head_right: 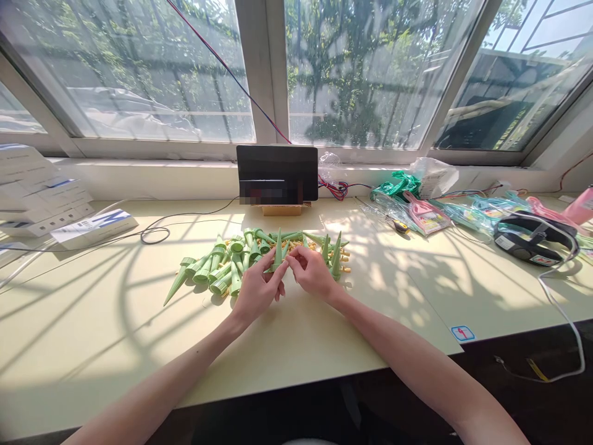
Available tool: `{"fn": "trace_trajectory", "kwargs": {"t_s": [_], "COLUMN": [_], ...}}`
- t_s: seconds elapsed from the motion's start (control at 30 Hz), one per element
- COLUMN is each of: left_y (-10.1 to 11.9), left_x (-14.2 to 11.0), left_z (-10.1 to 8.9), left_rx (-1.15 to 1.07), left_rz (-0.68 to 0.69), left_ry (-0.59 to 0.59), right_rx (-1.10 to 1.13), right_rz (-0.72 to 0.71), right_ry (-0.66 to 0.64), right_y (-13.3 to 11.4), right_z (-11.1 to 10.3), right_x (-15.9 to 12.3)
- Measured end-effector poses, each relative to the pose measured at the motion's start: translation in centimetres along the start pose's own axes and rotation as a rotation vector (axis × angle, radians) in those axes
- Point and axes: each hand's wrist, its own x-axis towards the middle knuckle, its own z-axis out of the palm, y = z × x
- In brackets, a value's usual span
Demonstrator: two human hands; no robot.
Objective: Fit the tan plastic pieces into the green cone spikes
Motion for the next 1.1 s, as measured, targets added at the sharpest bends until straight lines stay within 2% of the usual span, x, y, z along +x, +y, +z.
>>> {"fn": "trace_trajectory", "kwargs": {"t_s": [0.3, 0.57, 0.7, 0.9, 1.1], "left_y": [0.3, 0.6, 0.6, 0.4, 0.4], "left_x": [0.0, -0.1, -0.2, -0.2, -0.2], "left_z": [-0.2, -0.2, -0.3, -0.3, -0.2], "left_rx": [-0.017, -0.023, -0.031, -0.048, -0.035], "left_rz": [-0.007, -0.007, 0.025, 0.022, 0.024], "left_ry": [-0.013, 0.002, -0.009, -0.007, -0.018], "right_rx": [-0.110, -0.101, 0.011, 0.250, 0.321], "right_rz": [-0.064, -0.085, -0.027, 0.151, 0.211], "right_ry": [0.027, 0.033, 0.013, -0.057, -0.076], "right_y": [-0.4, -0.2, 0.0, -0.5, -1.0], "right_z": [-0.1, 0.0, 0.0, -0.1, -0.1], "right_x": [-0.1, 0.0, 0.1, 0.3, 0.3]}}
